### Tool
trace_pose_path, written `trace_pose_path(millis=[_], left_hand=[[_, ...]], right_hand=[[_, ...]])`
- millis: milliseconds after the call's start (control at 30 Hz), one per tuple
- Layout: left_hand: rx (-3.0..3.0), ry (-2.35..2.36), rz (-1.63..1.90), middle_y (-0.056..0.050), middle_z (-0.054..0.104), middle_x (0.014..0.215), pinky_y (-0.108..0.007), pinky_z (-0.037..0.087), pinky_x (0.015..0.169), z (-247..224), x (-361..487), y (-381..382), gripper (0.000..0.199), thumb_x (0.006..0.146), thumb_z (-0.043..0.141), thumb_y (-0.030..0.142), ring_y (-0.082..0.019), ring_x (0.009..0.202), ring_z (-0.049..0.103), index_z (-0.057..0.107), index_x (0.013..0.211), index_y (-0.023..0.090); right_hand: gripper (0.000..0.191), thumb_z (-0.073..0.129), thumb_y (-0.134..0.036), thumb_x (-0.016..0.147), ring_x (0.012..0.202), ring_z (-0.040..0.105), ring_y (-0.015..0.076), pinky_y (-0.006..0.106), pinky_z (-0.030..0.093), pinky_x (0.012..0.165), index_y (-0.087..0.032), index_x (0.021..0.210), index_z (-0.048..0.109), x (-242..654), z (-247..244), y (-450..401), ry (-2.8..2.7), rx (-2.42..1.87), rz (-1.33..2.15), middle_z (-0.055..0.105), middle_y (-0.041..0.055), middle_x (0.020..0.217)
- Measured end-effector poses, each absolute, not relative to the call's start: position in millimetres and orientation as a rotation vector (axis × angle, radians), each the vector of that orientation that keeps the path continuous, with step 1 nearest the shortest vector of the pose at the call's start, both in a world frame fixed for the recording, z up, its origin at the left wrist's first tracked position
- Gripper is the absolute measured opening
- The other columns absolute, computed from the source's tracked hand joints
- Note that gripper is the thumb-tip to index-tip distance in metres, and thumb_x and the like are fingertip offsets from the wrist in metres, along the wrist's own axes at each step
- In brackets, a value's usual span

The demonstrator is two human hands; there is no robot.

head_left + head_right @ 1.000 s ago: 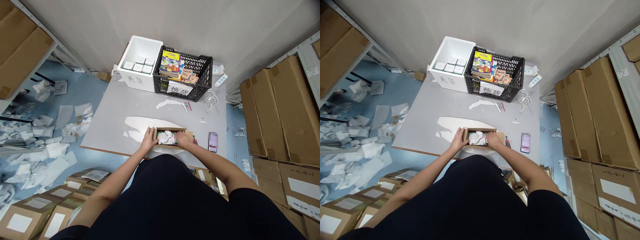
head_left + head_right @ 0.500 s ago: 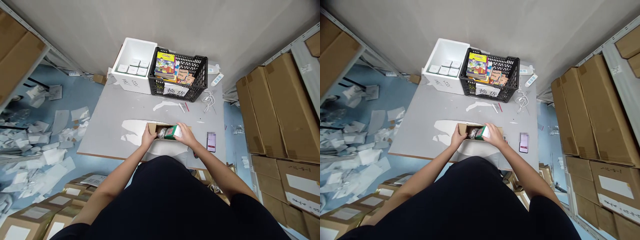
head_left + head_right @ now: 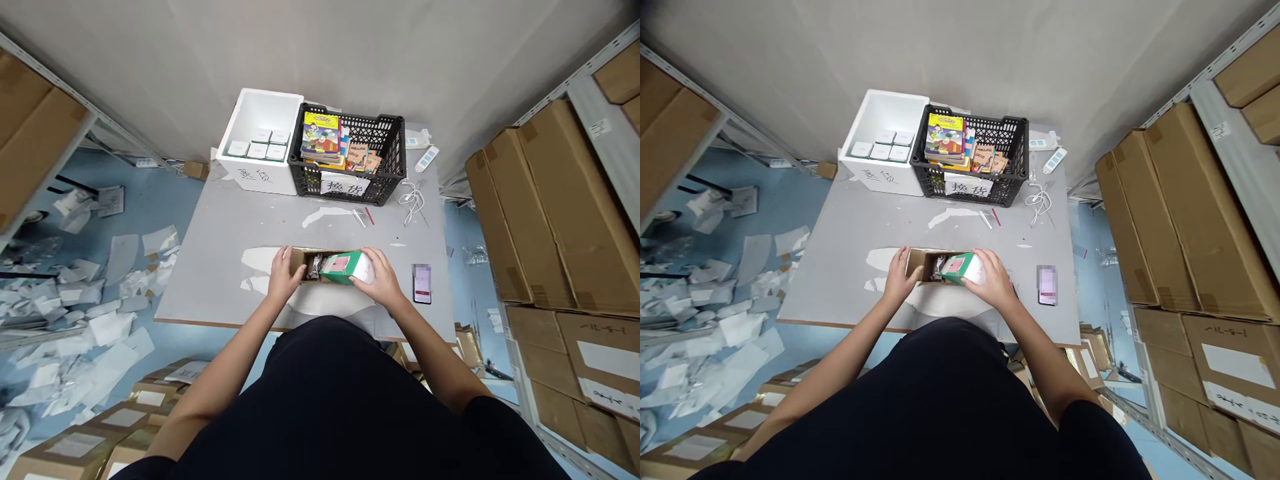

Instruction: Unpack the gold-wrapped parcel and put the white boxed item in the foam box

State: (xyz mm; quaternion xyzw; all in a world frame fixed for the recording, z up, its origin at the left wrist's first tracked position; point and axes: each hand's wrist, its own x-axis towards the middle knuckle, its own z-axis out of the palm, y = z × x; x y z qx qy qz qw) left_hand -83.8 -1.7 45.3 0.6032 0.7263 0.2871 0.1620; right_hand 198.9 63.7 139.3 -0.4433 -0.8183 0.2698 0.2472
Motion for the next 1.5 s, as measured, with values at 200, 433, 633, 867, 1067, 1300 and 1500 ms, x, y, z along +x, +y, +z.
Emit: trace_pose_path(millis=[200,433,633,867,1067,1300,1500], left_hand=[[2.161,1.536,0.744,-0.018,0.033,0.152,-0.054,0.032,0.112,105,-20,-20,0.100,0.081,0.065,0.053,-0.036,0.140,0.031,0.003,0.152,0.020],[1.941,1.689,1.080,-0.017,0.047,0.139,-0.051,0.044,0.102,108,1,-45,0.098,0.071,0.075,0.032,-0.033,0.127,0.048,0.014,0.147,0.021],[1.628,1.559,1.032,-0.012,0.055,0.126,-0.044,0.050,0.093,112,-32,-79,0.080,0.065,0.077,0.032,-0.029,0.114,0.057,0.037,0.133,0.020],[1.673,1.507,0.785,-0.010,0.056,0.125,-0.045,0.042,0.103,72,-50,-103,0.070,0.061,0.077,0.024,-0.030,0.119,0.052,0.048,0.125,0.021],[1.501,1.542,0.737,-0.012,0.051,0.132,-0.043,0.044,0.102,4,-47,-115,0.077,0.060,0.075,0.016,-0.028,0.122,0.051,0.044,0.130,0.020],[1.371,1.460,0.715,-0.011,0.055,0.130,-0.040,0.047,0.098,-21,-50,-112,0.078,0.062,0.075,0.019,-0.027,0.119,0.055,0.042,0.132,0.022],[1.398,1.456,0.647,-0.009,0.061,0.122,-0.038,0.049,0.092,-19,-52,-112,0.077,0.066,0.074,0.022,-0.026,0.111,0.060,0.039,0.135,0.023]], right_hand=[[0.055,0.067,-0.041,0.078,0.118,0.052,0.0285,0.044,0.045,0.101,-0.028,0.129,0.050,179,181,41,-2.117,-1.279,0.692,0.052,0.0092,0.123],[0.053,0.062,-0.043,0.084,0.122,0.050,0.0272,0.043,0.043,0.102,-0.029,0.133,0.050,160,215,14,-2.106,-1.319,0.894,0.047,0.0085,0.131],[0.068,0.065,-0.042,0.084,0.135,0.038,0.0291,0.044,0.038,0.107,-0.032,0.145,0.037,174,205,8,-2.548,-0.885,1.100,0.036,0.0069,0.149],[0.072,0.072,-0.043,0.078,0.119,0.049,0.0309,0.045,0.045,0.098,-0.024,0.141,0.043,160,129,-26,-2.730,-0.847,0.865,0.049,0.0140,0.131],[0.072,0.075,-0.044,0.075,0.112,0.052,0.0315,0.044,0.047,0.093,-0.020,0.137,0.047,149,61,-49,-2.802,-1.006,0.710,0.053,0.0158,0.127],[0.070,0.072,-0.048,0.078,0.111,0.054,0.0298,0.042,0.046,0.093,-0.020,0.138,0.048,146,39,-48,-2.836,-1.088,0.681,0.054,0.0148,0.129],[0.058,0.059,-0.050,0.087,0.108,0.057,0.0285,0.040,0.044,0.094,-0.019,0.135,0.053,150,46,-44,-2.763,-1.034,0.716,0.063,0.0132,0.121]])
